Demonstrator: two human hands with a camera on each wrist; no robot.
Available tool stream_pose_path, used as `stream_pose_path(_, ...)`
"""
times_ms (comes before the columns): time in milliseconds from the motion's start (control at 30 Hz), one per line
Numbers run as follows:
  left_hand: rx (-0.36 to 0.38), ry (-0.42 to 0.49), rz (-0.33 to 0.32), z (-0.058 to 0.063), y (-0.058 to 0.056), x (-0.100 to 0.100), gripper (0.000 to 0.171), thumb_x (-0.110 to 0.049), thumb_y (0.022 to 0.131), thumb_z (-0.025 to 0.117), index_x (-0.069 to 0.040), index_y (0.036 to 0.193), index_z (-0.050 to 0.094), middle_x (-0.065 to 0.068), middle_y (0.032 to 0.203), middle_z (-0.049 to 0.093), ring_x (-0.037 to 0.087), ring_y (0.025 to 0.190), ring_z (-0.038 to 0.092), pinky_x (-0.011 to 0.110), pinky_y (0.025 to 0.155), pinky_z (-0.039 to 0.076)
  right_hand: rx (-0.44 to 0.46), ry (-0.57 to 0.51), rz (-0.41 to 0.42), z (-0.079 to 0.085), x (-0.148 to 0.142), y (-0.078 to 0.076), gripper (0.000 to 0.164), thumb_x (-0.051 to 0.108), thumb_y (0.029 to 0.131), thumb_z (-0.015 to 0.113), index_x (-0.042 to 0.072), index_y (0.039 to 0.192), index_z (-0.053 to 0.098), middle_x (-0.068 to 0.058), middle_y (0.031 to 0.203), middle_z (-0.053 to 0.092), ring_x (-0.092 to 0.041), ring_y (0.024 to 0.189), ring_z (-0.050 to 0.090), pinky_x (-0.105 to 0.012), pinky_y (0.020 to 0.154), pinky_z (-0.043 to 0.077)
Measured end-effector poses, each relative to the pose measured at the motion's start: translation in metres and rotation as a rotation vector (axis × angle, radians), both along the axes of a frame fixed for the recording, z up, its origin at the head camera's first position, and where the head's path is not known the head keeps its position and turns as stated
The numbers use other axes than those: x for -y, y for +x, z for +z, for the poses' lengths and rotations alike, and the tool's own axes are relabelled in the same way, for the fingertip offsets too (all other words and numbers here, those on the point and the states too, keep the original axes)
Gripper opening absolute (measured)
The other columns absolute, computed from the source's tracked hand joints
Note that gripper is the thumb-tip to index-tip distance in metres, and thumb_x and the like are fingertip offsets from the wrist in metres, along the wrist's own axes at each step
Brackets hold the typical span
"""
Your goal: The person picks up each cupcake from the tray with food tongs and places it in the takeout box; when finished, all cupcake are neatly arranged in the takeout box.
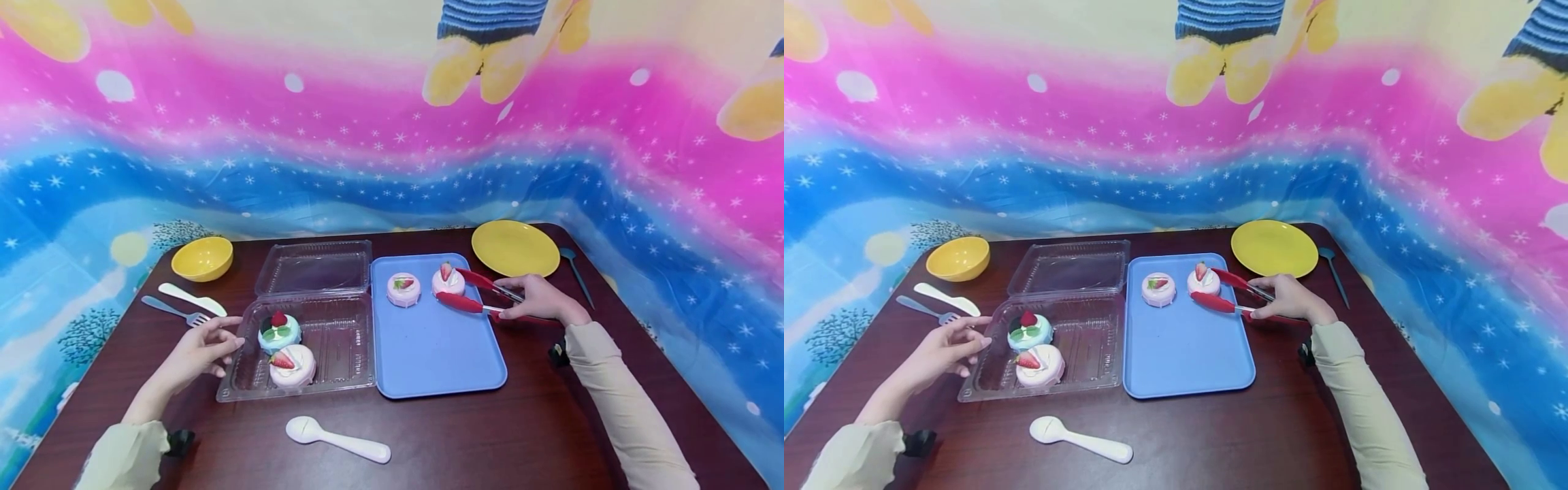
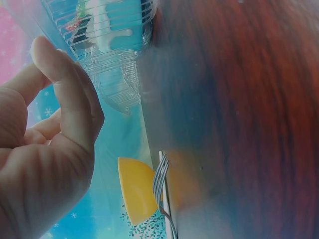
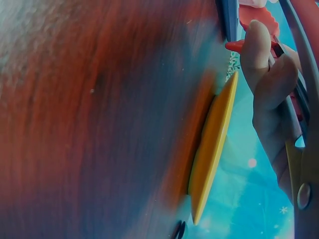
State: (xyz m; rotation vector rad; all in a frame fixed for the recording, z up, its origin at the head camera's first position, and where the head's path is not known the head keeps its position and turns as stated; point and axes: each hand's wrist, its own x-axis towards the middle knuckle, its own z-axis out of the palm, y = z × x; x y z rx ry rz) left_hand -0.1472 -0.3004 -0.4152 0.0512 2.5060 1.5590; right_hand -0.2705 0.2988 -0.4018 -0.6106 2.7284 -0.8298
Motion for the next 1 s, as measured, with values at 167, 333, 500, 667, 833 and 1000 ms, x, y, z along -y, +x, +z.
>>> stream_pose_path(167,-0.004,-0.003,0.004,0.0,0.001,-0.001,0.061,-0.024,0.086,0.062,0.002,0.133,0.034,0.011,0.082,0.055,0.015,0.064,0.052,0.033,0.051,0.053,-0.001,-0.003,0.013,0.002,0.001,0.002,0.073,0.036,0.065,0.08,0.008,0.127,0.053,-0.002,0.083,0.064,-0.022,0.072,0.047,-0.029,0.055,0.048)
stream_pose_path(333,0.001,0.002,0.005,0.0,0.002,-0.002,0.06,-0.023,0.087,0.062,0.002,0.133,0.034,0.01,0.082,0.055,0.015,0.064,0.052,0.033,0.051,0.053,0.008,0.004,0.011,0.002,0.0,0.002,0.074,0.038,0.065,0.08,0.009,0.128,0.052,0.0,0.074,0.062,-0.022,0.068,0.047,-0.028,0.052,0.047)
stream_pose_path(500,0.006,0.002,0.007,0.001,0.004,-0.002,0.06,-0.024,0.087,0.062,0.002,0.133,0.034,0.01,0.081,0.055,0.015,0.064,0.052,0.033,0.051,0.053,-0.011,0.006,0.004,0.003,-0.002,0.003,0.075,0.04,0.066,0.079,0.009,0.128,0.052,0.0,0.073,0.06,-0.021,0.063,0.045,-0.027,0.049,0.044)
stream_pose_path(667,0.001,-0.004,0.005,0.001,0.004,-0.002,0.059,-0.023,0.087,0.062,0.001,0.133,0.034,0.011,0.083,0.055,0.016,0.064,0.053,0.033,0.052,0.053,-0.055,-0.012,0.008,0.008,-0.004,0.002,0.072,0.041,0.067,0.078,0.009,0.126,0.053,-0.004,0.088,0.064,-0.02,0.064,0.045,-0.027,0.05,0.043)
stream_pose_path(833,-0.009,-0.012,0.002,0.002,0.003,-0.001,0.058,-0.023,0.087,0.062,0.001,0.133,0.035,0.013,0.084,0.055,0.016,0.064,0.053,0.033,0.052,0.053,-0.091,-0.04,0.038,0.02,-0.002,-0.003,0.073,0.041,0.067,0.077,0.008,0.127,0.053,-0.007,0.095,0.066,-0.019,0.06,0.044,-0.027,0.048,0.043)
stream_pose_path(1000,-0.009,-0.016,-0.002,0.003,0.001,-0.001,0.058,-0.023,0.086,0.063,0.001,0.132,0.036,0.013,0.085,0.055,0.016,0.064,0.053,0.033,0.052,0.053,-0.104,-0.045,0.031,0.037,0.004,-0.007,0.073,0.041,0.067,0.078,0.009,0.128,0.052,-0.01,0.093,0.065,-0.018,0.058,0.048,-0.028,0.049,0.044)
